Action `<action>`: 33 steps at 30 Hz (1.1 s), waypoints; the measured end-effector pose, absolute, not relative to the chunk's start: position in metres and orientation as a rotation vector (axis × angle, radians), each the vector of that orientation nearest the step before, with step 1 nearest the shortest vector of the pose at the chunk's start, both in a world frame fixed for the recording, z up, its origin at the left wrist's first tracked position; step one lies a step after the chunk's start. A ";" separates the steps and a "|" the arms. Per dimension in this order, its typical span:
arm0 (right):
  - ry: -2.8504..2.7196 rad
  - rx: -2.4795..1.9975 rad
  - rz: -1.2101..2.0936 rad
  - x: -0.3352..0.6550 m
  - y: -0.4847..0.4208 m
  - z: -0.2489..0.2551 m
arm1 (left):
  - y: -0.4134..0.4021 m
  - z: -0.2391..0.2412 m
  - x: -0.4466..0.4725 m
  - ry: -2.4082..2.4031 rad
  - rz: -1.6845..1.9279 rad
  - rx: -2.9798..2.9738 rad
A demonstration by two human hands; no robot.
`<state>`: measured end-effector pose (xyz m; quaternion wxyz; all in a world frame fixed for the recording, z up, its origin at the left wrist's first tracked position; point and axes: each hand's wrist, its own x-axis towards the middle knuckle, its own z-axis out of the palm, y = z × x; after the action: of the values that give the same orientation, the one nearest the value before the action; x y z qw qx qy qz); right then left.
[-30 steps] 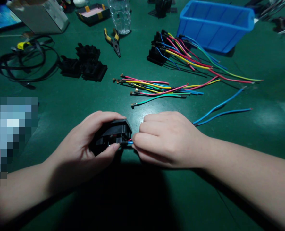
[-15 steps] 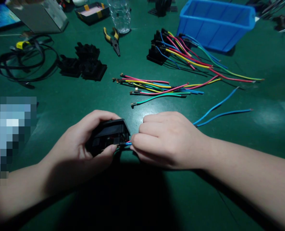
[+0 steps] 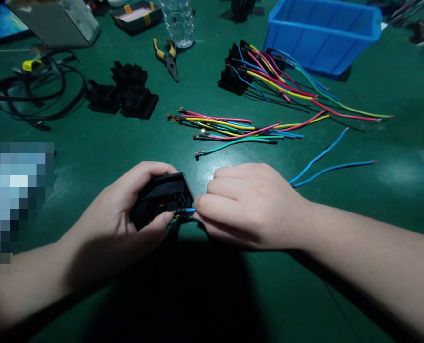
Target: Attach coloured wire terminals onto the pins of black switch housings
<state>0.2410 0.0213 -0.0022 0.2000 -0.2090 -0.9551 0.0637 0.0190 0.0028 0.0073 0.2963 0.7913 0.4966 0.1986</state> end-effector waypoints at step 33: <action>-2.649 -0.537 0.108 0.244 0.021 -0.008 | 0.003 0.003 0.016 1.277 0.535 2.118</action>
<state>0.2440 0.0207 -0.0078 0.2167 -0.1939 -0.9560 0.0391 0.0164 0.0029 0.0028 0.3009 0.7982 0.4813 0.2018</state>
